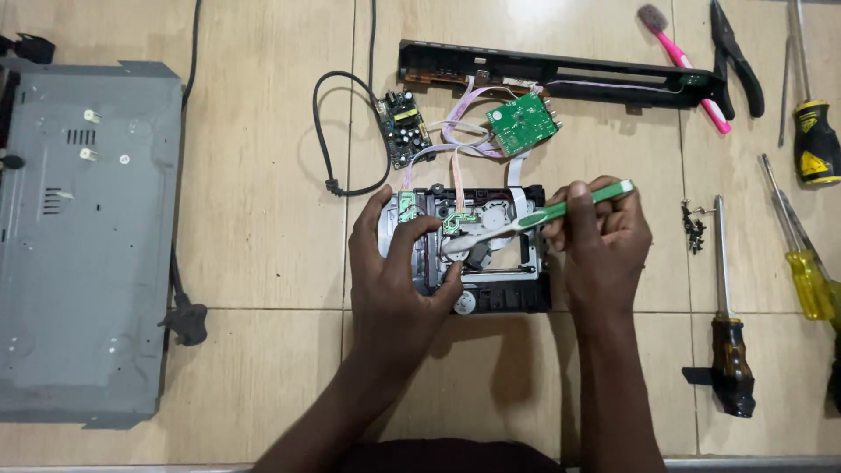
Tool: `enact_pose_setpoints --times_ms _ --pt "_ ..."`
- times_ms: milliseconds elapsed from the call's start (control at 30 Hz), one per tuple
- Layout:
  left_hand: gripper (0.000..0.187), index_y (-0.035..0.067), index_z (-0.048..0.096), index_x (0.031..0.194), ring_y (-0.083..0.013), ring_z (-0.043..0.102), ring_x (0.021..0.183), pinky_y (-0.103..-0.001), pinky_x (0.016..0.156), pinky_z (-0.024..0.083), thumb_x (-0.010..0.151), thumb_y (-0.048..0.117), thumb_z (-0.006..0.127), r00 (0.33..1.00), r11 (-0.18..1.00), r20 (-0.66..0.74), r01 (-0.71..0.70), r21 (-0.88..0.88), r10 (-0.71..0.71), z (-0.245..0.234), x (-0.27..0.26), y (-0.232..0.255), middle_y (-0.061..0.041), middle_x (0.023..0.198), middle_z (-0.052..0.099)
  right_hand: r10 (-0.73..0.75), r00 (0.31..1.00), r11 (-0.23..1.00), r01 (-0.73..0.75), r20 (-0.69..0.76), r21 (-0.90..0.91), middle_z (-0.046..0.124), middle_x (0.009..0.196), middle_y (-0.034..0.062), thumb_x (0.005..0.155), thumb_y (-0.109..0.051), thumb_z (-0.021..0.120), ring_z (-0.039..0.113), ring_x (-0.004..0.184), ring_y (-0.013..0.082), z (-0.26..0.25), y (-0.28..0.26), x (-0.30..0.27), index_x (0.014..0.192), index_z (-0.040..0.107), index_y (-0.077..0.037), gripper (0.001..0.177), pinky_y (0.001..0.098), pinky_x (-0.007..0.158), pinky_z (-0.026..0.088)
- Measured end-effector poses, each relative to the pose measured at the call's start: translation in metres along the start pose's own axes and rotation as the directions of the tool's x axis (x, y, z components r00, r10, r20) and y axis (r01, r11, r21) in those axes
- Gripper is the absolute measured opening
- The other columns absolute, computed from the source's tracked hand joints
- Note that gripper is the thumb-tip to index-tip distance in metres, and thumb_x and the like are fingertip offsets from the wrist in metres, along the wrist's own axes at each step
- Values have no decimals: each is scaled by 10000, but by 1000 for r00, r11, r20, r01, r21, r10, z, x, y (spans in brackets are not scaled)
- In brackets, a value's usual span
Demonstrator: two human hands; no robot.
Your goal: The person cleans the internal components of a disassembled electronic device, likely a VCR or DVD player, using a toothbrush and a metal pick. They scrub various parts of the mechanism and use the pick to remove debris from tight spaces.
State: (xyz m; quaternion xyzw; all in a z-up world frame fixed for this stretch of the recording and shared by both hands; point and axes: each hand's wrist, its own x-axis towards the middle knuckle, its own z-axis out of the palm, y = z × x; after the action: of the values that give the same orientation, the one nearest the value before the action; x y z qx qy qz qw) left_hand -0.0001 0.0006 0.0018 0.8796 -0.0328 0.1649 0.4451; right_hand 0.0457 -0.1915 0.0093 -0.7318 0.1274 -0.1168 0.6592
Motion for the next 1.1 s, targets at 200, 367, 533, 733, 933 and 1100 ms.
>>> enact_pose_setpoints --times_ms 200,367,533,733,933,1100 --pt "449 114 639 1205 -436 467 1420 -520 1131 450 799 109 831 998 999 -42 -46 19 47 3 0 -1 -262 1503 426 57 992 984 -37 -109 176 650 922 103 1096 -76 595 573 639 103 -23 5 2 1064 501 -126 111 227 621 546" --pt "445 115 656 1192 -422 482 1397 -502 1126 460 785 135 833 997 998 -58 -47 45 49 5 1 -2 -256 1497 435 9 995 982 10 -100 190 621 853 140 1082 -95 609 575 620 156 -19 7 -2 985 483 -99 159 239 539 426" --pt "466 116 644 1208 -438 477 1390 -519 1117 455 782 136 831 999 998 -35 -35 49 37 4 0 -2 -255 1501 423 29 996 997 -22 -87 80 683 836 131 1078 -86 604 622 605 141 -6 7 -9 984 507 -92 136 236 575 509" --pt "470 105 658 1197 -432 473 1403 -499 1134 447 764 104 842 998 999 -45 -38 39 40 2 1 -1 -257 1502 423 74 993 997 -72 -96 21 669 794 104 1085 -141 629 576 591 105 -13 7 -11 1021 522 -108 129 216 541 436" --pt "520 117 651 1209 -429 486 1388 -507 1106 477 722 88 833 997 997 -58 -48 63 52 6 0 -2 -253 1502 434 108 993 993 -106 -39 42 678 853 128 1085 -98 592 591 583 120 -11 5 -13 1012 484 -103 131 223 552 492" --pt "465 126 663 1174 -425 492 1387 -522 1111 475 752 119 857 996 997 -65 -56 59 60 6 0 -3 -229 1498 431 58 995 998 -59 -79 -4 685 848 108 1085 -129 602 634 642 138 0 3 -10 986 494 -106 148 242 586 516"
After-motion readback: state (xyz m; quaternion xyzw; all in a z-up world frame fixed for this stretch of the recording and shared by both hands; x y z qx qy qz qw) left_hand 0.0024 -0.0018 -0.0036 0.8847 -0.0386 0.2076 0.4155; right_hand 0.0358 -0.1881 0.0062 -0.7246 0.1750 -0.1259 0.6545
